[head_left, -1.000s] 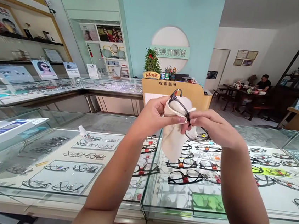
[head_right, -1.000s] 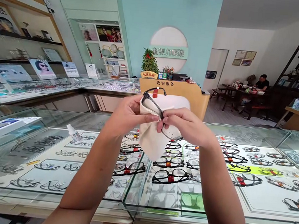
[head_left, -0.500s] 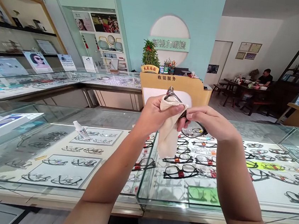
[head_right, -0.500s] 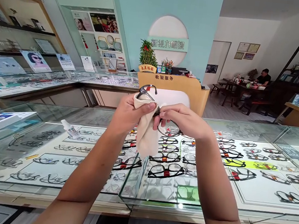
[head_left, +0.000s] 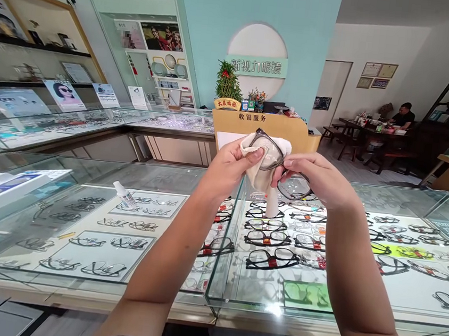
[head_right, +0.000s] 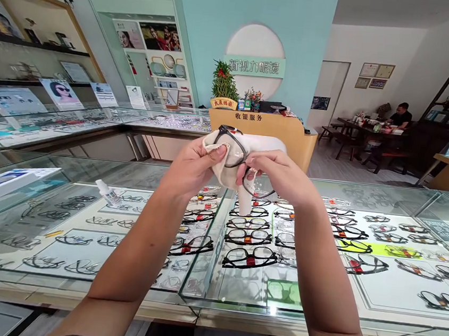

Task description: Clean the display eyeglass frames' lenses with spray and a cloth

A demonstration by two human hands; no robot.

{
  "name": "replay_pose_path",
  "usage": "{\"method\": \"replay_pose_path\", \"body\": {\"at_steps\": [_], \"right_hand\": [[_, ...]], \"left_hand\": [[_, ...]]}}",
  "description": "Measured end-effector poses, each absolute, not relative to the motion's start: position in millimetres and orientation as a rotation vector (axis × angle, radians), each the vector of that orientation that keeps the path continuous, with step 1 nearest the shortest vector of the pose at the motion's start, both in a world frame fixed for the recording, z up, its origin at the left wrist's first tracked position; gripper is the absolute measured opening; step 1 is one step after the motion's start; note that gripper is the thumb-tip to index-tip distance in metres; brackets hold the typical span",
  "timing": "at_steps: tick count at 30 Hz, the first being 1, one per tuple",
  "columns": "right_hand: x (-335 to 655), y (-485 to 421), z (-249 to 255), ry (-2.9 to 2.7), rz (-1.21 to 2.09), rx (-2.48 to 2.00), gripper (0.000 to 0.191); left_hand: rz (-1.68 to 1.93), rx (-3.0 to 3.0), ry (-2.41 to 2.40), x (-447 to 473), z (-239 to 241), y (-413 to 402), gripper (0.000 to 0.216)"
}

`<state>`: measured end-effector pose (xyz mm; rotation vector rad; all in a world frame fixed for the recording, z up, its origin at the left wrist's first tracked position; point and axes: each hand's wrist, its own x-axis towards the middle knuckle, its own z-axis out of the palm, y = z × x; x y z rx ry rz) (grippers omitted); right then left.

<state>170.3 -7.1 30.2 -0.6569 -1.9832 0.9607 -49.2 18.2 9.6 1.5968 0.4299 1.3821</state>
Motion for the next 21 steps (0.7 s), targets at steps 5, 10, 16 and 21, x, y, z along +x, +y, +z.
{"method": "replay_pose_path", "body": {"at_steps": [5, 10, 16, 21], "right_hand": [[167.6, -8.6, 28.9, -1.975, 1.001, -0.665, 0.039], [162.6, -14.8, 32.8, -2.06, 1.012, -0.624, 0.039], [163.6, -17.2, 34.4, -2.117, 1.013, -0.614, 0.039], [167.1, -13.7, 32.4, -2.096, 0.973, -0.662, 0.041]], "left_hand": [[1.384, 1.647, 0.436, -48.6, 7.4, 18.1, 0.056], [1.488, 1.73, 0.494, -45.0, 9.0, 8.2, 0.048], [1.569, 1.776, 0.565, -43.7, 11.4, 2.8, 0.042], [1.433, 1.832, 0.549, -57.2, 12.5, 14.7, 0.044]]}}
